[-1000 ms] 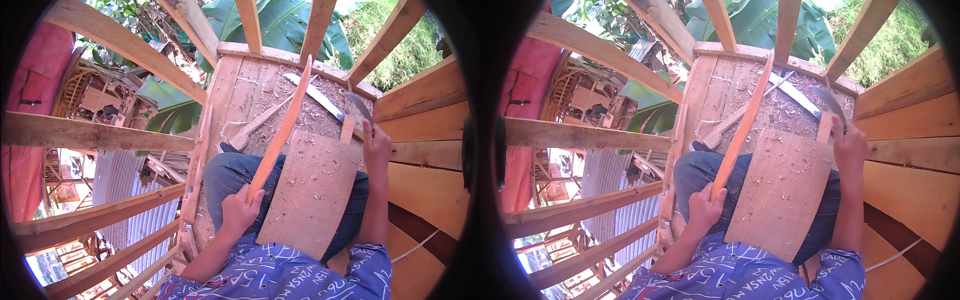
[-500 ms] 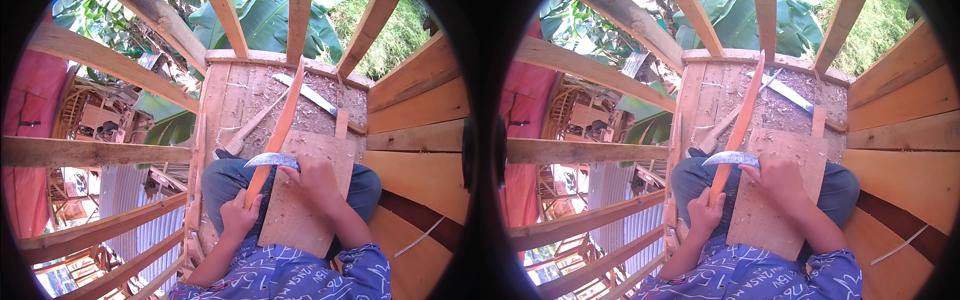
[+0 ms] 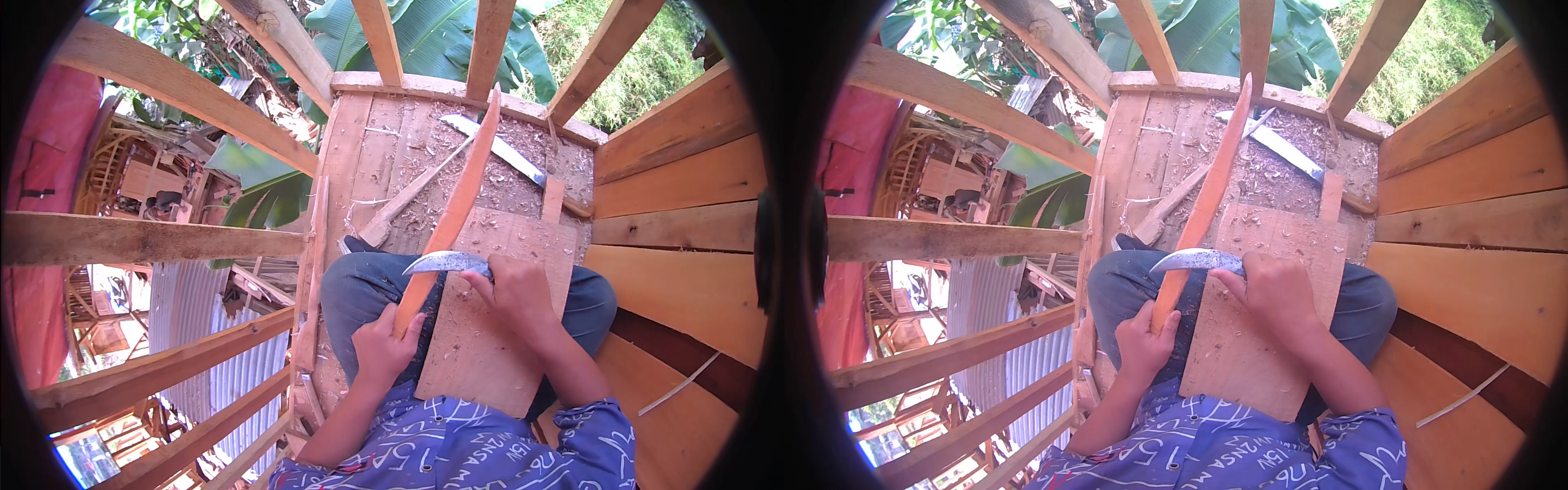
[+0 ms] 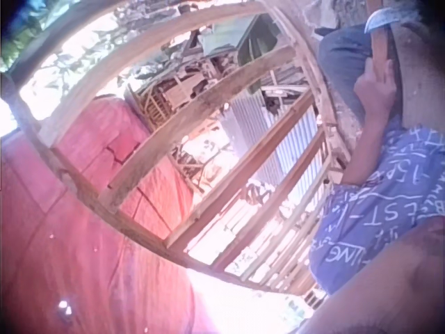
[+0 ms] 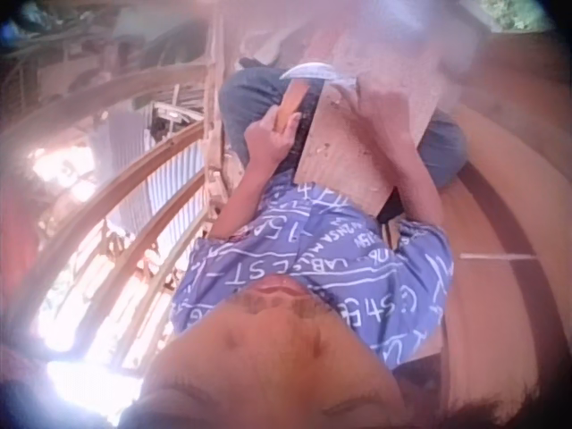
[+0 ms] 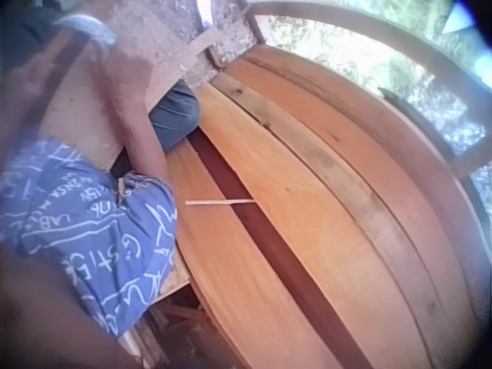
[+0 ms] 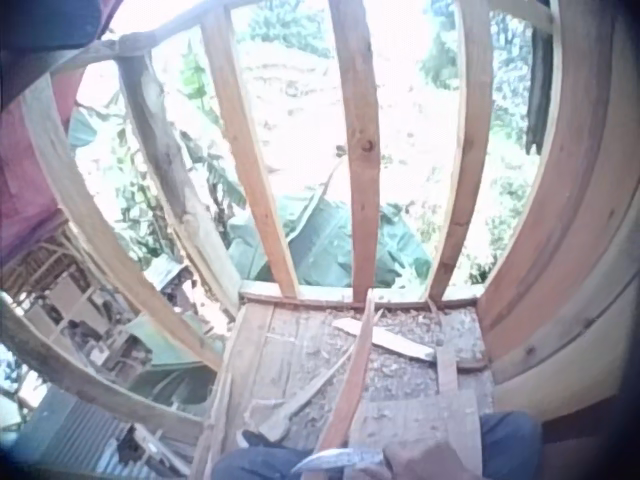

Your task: The person sits cross-legged on a wooden platform and uses a curved knife to shave and shape a long, thin piece of wood. They repeatedly scrape the tool along the wood's length, removing thin shavings to refine its profile.

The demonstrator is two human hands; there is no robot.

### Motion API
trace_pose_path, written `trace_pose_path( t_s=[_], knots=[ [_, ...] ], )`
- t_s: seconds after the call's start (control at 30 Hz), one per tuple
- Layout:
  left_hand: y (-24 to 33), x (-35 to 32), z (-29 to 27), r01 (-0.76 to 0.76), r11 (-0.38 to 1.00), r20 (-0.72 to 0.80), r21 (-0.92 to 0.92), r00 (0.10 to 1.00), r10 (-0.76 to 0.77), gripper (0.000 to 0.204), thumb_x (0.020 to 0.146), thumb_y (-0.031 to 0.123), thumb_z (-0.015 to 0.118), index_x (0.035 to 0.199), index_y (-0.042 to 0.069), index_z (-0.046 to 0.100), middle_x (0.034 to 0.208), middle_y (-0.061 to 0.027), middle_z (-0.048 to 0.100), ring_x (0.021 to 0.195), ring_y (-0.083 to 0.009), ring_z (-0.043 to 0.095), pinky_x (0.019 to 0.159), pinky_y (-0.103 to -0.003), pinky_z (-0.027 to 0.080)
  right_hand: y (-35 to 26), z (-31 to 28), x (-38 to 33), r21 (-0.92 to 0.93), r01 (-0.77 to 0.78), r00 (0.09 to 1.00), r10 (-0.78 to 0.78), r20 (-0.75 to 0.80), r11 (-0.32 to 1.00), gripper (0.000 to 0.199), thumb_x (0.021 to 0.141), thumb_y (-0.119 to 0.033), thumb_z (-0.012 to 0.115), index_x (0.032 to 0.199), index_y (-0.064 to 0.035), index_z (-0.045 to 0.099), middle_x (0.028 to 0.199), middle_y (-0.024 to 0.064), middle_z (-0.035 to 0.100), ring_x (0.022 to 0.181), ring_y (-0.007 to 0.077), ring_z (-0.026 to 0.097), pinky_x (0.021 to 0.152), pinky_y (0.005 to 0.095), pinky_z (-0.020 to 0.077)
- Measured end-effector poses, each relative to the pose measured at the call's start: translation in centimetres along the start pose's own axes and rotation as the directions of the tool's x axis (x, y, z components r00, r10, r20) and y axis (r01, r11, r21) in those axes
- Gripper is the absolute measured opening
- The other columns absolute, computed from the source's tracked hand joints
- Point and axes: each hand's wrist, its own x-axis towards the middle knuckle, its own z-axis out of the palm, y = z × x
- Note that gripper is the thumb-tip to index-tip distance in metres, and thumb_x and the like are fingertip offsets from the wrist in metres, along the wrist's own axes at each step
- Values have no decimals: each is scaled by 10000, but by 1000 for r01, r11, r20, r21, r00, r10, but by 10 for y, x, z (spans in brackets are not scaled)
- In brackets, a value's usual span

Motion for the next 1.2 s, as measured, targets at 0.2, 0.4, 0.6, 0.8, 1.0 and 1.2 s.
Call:
trace_pose_path(
  t_s=[0.2,0.4,0.6,0.8,1.0,1.2],
  knots=[
    [2,6,-1,96,993,49,-76,995,-92,354,862,396,626,774,55,586,536,-166,558,530,-366,603,476,-431,450,7,8,28,-45,34,981,-42,-187,998,578,831,-609,549,644,-62,548,544,116,562,513,288,603,489,374,465],
    [-1,1,-8,70,997,113,-17,991,-68,313,889,325,612,870,14,635,527,-126,503,474,-241,567,483,-339,404,68,-10,47,183,-424,816,462,-347,887,545,904,-504,539,748,8,641,605,190,590,576,383,597,528,447,448],
    [5,10,-10,171,975,139,-141,979,-151,299,888,310,617,861,13,632,523,-116,497,471,-196,551,486,-335,401,31,-21,21,-9,-153,966,148,-210,988,551,871,-516,580,639,-16,582,577,174,570,519,360,581,500,440,443],
    [0,10,-7,163,980,149,-116,978,-145,336,874,379,611,867,45,643,570,-187,571,563,-384,607,505,-432,454,-4,12,29,-9,-13,997,12,-81,1000,563,838,-562,585,628,-39,576,564,124,562,504,299,596,480,402,456],
    [-3,6,-7,132,989,147,-65,982,-122,341,882,373,601,873,35,641,570,-187,569,574,-372,613,522,-431,456,35,0,58,35,-392,852,378,-363,919,607,902,-552,508,681,5,606,606,184,587,567,354,606,527,443,456],
    [7,13,-10,169,974,161,-150,976,-144,333,874,367,611,849,37,642,558,-174,562,566,-364,614,515,-418,452,111,-57,33,99,-463,792,461,-400,881,608,914,-518,514,696,44,594,555,195,538,537,369,532,526,443,403]
  ],
)
